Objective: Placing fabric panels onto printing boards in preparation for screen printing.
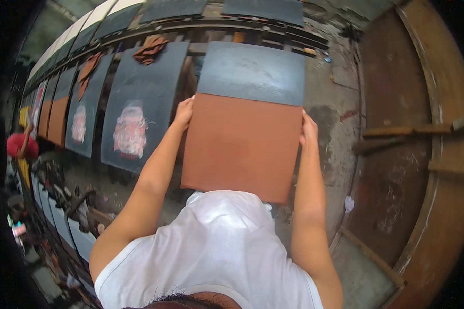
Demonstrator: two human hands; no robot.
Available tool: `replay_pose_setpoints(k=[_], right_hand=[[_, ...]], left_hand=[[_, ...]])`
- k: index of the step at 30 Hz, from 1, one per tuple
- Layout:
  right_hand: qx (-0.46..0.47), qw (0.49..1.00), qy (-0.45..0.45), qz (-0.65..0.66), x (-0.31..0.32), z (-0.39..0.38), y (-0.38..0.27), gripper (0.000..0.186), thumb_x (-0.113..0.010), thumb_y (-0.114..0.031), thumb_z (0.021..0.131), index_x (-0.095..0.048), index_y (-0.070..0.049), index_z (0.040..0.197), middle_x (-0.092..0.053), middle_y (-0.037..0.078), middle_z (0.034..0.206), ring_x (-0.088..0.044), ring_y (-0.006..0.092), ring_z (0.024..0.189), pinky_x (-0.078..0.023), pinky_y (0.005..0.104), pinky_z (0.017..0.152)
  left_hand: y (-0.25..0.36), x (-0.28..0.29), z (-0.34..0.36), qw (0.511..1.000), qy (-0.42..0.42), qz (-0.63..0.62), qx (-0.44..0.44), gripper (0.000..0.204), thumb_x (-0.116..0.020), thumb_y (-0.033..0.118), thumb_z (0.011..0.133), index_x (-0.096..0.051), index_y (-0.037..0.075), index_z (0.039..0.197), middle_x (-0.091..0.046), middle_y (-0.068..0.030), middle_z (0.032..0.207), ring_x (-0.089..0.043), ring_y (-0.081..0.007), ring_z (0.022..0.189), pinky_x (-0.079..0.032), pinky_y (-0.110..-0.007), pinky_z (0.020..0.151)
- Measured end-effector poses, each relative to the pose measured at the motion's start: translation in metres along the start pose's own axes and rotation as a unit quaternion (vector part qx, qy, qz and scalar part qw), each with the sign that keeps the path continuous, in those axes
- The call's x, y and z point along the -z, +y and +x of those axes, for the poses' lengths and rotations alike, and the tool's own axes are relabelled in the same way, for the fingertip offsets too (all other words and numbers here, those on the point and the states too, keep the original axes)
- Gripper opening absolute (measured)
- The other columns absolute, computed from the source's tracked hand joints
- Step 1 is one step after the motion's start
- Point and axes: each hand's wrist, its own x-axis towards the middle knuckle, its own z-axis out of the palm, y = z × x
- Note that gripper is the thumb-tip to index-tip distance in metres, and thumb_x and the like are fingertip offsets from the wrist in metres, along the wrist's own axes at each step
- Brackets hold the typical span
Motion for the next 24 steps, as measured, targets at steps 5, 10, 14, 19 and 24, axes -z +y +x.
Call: replay_pose_setpoints(k=[5,10,14,19,24], right_hand=[[0.006,0.999,0.048,-0.022,-0.006,-0.013,0.001,0.039,-0.065,-0.023,0.095,-0.06,0.003,0.123,-0.063,0.013,0.115,-0.064,0.0217,0.097,-0.057,0.0347,0.08],[0.002,0.998,0.062,-0.029,-0.022,-0.013,-0.001,0.036,-0.066,-0.022,0.094,-0.062,0.002,0.12,-0.064,0.012,0.112,-0.064,0.0212,0.095,-0.058,0.0342,0.075],[0.011,0.997,0.071,-0.021,-0.019,-0.012,-0.002,0.033,-0.067,-0.021,0.094,-0.063,0.002,0.118,-0.065,0.011,0.109,-0.065,0.0207,0.092,-0.058,0.0334,0.073],[0.02,0.997,0.072,-0.024,-0.02,-0.014,-0.003,0.031,-0.067,-0.02,0.094,-0.064,0.002,0.116,-0.066,0.009,0.106,-0.064,0.019,0.091,-0.057,0.0323,0.073],[0.035,0.996,0.07,-0.041,-0.021,-0.014,0.0,0.028,-0.064,-0.018,0.096,-0.065,0.004,0.114,-0.069,0.01,0.101,-0.066,0.0175,0.086,-0.055,0.0294,0.07]], left_hand=[[0.03,-0.013,-0.02,0.974,-0.014,-0.182,0.134,0.038,-0.062,0.037,0.097,-0.065,0.001,0.109,-0.069,-0.0076,0.093,-0.067,-0.0181,0.081,-0.056,-0.031,0.068],[0.026,-0.002,-0.021,0.965,0.0,-0.239,0.112,0.032,-0.071,0.027,0.092,-0.065,0.0,0.106,-0.069,-0.0078,0.093,-0.067,-0.0175,0.082,-0.057,-0.031,0.068],[0.023,-0.007,-0.016,0.965,0.05,-0.231,0.109,0.027,-0.074,0.022,0.089,-0.066,-0.001,0.101,-0.069,-0.0078,0.091,-0.066,-0.0164,0.08,-0.058,-0.033,0.067],[0.02,-0.004,-0.007,0.983,0.039,-0.177,0.039,0.026,-0.069,0.024,0.094,-0.065,-0.001,0.099,-0.068,-0.0064,0.083,-0.064,-0.0134,0.075,-0.055,-0.029,0.067],[0.016,-0.002,0.003,0.99,0.072,0.082,-0.09,0.027,-0.057,0.028,0.101,-0.059,0.001,0.099,-0.066,-0.0046,0.077,-0.058,-0.0072,0.067,-0.047,-0.024,0.063]])
